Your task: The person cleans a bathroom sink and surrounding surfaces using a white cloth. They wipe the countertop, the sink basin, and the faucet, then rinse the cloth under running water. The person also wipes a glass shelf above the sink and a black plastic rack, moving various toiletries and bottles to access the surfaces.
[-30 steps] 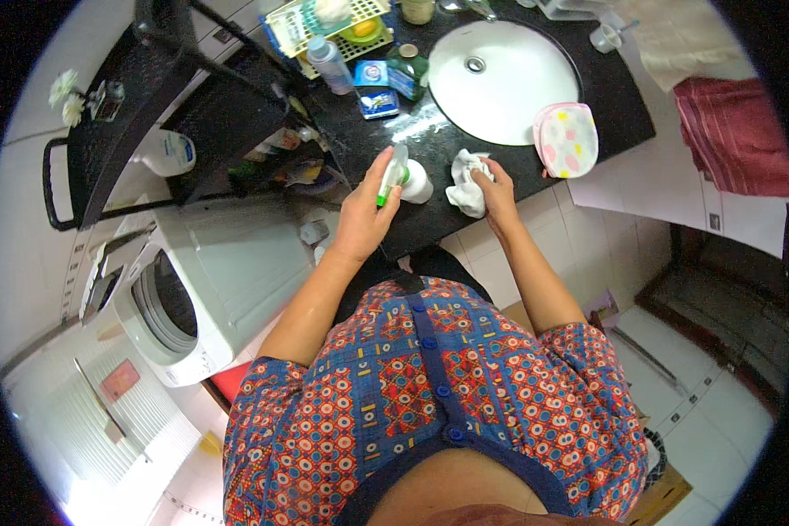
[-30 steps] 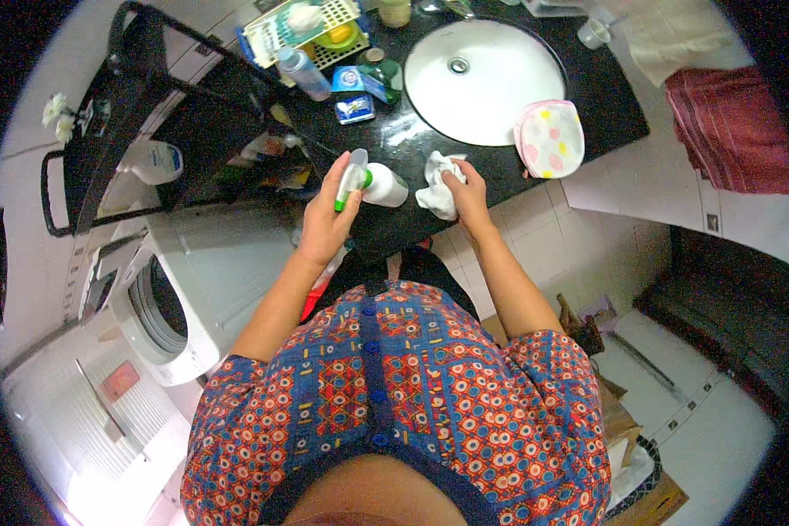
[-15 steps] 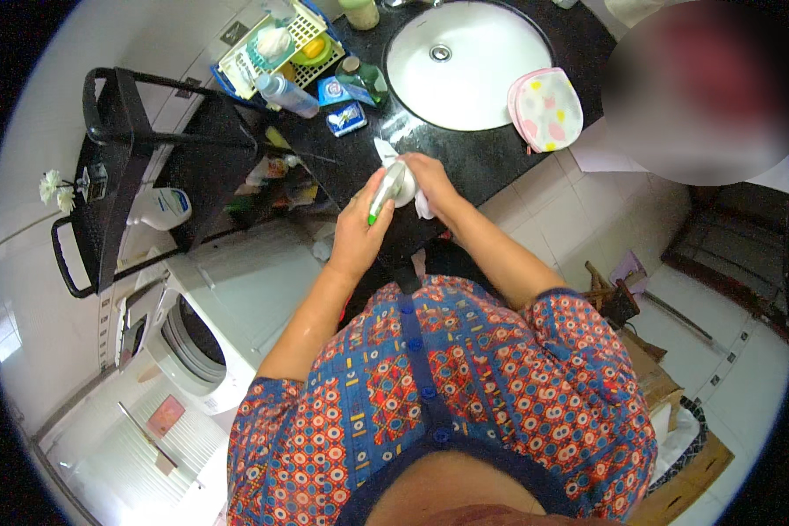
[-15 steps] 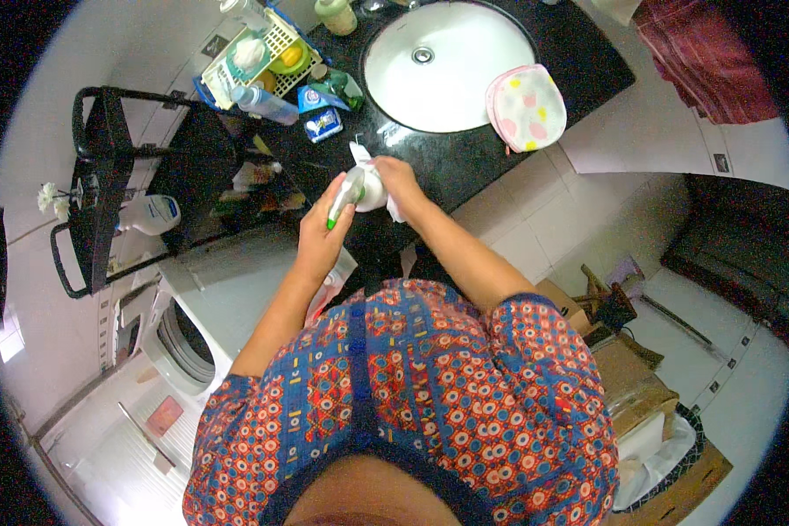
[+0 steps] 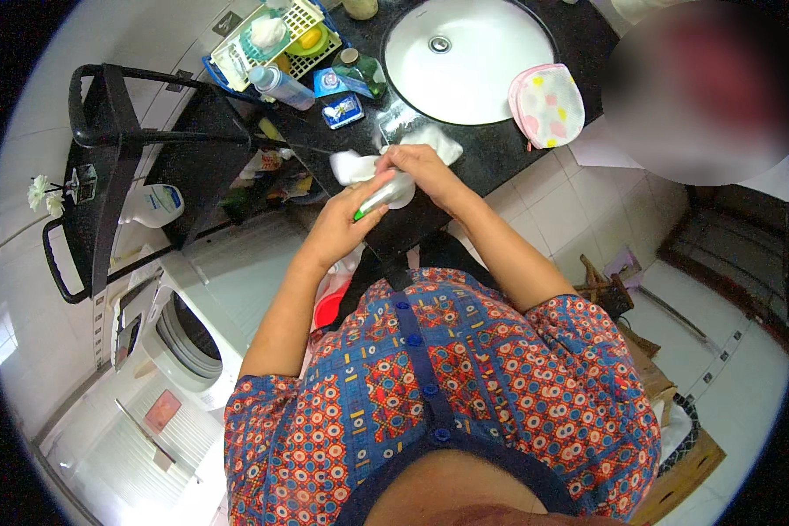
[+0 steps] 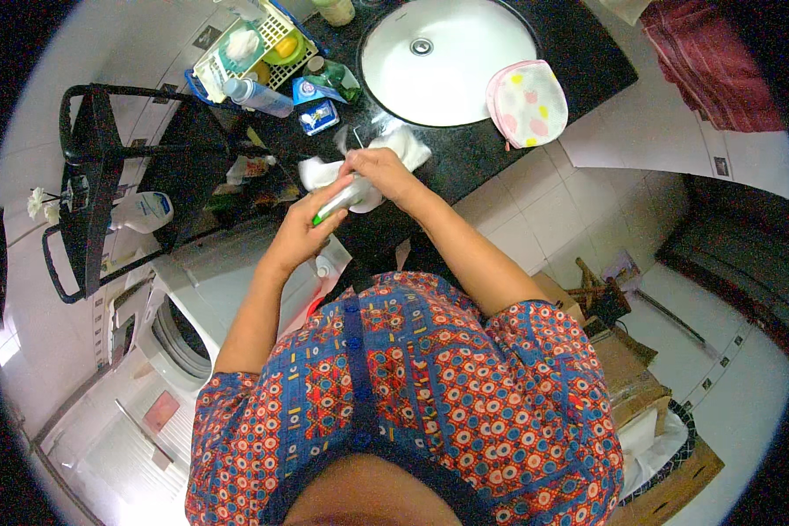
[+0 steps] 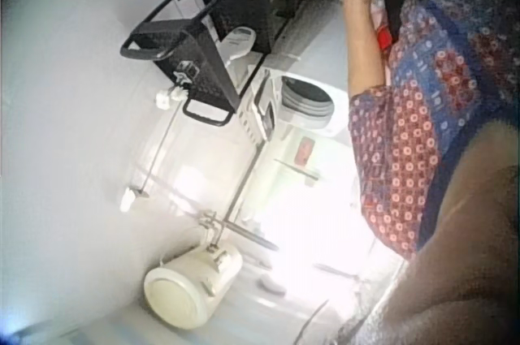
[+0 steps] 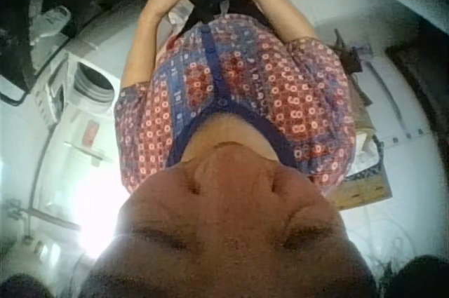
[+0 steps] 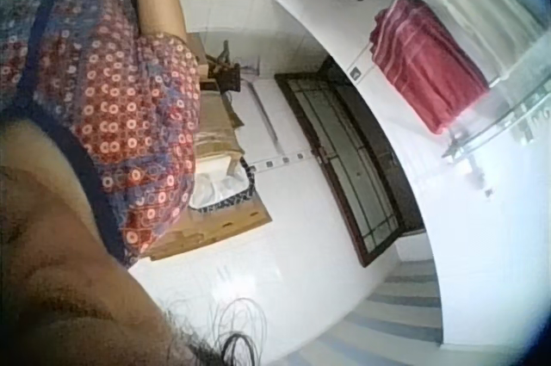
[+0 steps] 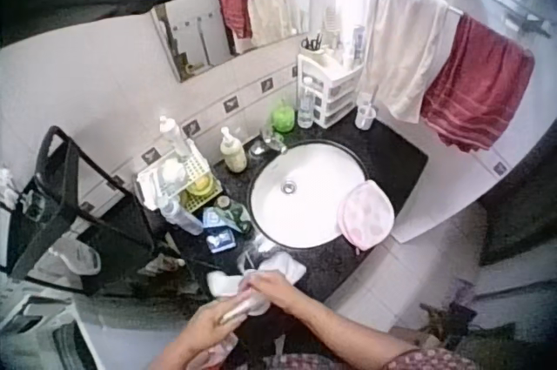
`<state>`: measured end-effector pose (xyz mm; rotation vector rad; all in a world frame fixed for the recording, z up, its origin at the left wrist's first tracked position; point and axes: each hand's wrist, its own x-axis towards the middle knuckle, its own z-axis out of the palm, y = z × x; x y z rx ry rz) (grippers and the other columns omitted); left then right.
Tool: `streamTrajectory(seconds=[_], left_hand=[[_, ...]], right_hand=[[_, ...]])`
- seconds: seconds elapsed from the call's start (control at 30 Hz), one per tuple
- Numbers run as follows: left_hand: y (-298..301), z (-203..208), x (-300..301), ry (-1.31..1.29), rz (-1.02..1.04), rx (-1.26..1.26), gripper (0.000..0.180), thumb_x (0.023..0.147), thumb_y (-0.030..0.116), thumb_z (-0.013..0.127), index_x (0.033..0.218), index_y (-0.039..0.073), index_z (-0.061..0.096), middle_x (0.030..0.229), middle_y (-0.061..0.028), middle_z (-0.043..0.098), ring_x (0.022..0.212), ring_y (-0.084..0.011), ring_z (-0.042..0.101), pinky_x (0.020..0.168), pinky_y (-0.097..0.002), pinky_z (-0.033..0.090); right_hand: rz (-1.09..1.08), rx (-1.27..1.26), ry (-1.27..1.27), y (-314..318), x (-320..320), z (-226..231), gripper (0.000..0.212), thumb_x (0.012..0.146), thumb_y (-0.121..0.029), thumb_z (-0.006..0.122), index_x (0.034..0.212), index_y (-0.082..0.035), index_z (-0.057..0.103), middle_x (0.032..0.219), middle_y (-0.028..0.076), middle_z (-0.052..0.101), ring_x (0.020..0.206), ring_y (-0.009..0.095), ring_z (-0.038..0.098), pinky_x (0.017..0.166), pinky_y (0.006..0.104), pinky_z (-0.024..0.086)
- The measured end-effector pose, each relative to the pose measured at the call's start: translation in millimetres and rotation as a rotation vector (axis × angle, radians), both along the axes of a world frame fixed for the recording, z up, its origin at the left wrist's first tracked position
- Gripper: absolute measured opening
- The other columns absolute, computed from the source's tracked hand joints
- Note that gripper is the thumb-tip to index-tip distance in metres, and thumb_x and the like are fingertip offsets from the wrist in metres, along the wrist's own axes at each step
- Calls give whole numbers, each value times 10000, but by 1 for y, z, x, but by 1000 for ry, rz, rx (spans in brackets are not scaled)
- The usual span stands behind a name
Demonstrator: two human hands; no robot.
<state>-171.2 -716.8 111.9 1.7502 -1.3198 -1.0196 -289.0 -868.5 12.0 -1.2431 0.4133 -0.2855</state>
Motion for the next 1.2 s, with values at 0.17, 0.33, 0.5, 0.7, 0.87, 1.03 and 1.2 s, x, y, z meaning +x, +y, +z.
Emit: streamTrajectory(seconds=[0.17, 0.33, 0.5, 0.7, 0.87, 1.03, 1.2], left_hand=[[-19, 26, 19, -107, -268, 79, 476, 821, 81, 655, 1280, 185, 579, 972, -112, 575, 920, -281, 570, 841, -360, 452], [-18, 37, 29, -406, -309, -22, 478, 728, 0, 678, 1171, 177, 650, 1068, -97, 574, 1041, -285, 537, 901, -385, 438], [-16, 47, 8, -692, -230, -185, 607, 696, -86, 620, 1228, 205, 601, 1349, -143, 479, 1270, -345, 429, 1055, -419, 359], [45, -19, -20, -238, 458, -2, 682, 741, 49, 729, 1341, 16, 406, 1376, -174, 419, 1279, -335, 399, 1013, -405, 396], [34, -63, -43, -84, 409, 93, 728, 674, 152, 826, 1273, 10, 437, 1239, -187, 515, 1158, -348, 509, 903, -394, 464], [17, -67, -39, -163, 322, -18, 616, 667, 128, 815, 1177, -10, 498, 1110, -187, 549, 1027, -380, 557, 848, -407, 478], [16, -70, -27, -94, 242, -70, 533, 690, -3, 744, 1199, 27, 591, 1152, -155, 576, 1019, -341, 564, 903, -408, 465]], right_hand=[[0, -78, 247, 2, -16, -119, 323, 964, -273, 505, 1052, -3, 660, 960, 83, 677, 889, 163, 607, 814, 314, 481], [-60, -539, 306, 10, -32, -69, 301, 842, -145, 624, 1122, -35, 637, 1079, 154, 639, 1019, 292, 598, 860, 368, 481], [1, -990, 453, 12, -55, -66, 358, 770, -124, 668, 1126, -101, 636, 1022, 179, 592, 1000, 369, 552, 847, 431, 476], [-315, -153, 380, 6, -50, -78, 297, 856, -140, 636, 1121, -9, 653, 1045, 137, 674, 952, 217, 637, 859, 310, 481], [-338, -105, 158, 30, -49, 11, 238, 909, -140, 580, 1095, -20, 669, 966, 88, 679, 909, 174, 623, 816, 301, 484], [-309, -361, 38, 59, -16, -16, 256, 957, -211, 507, 1115, -53, 632, 1142, 109, 576, 1000, 219, 588, 854, 330, 476], [-77, 390, 295, 24, -5, -37, 350, 983, -310, 450, 1127, -36, 613, 993, 84, 642, 907, 156, 602, 825, 309, 487]])
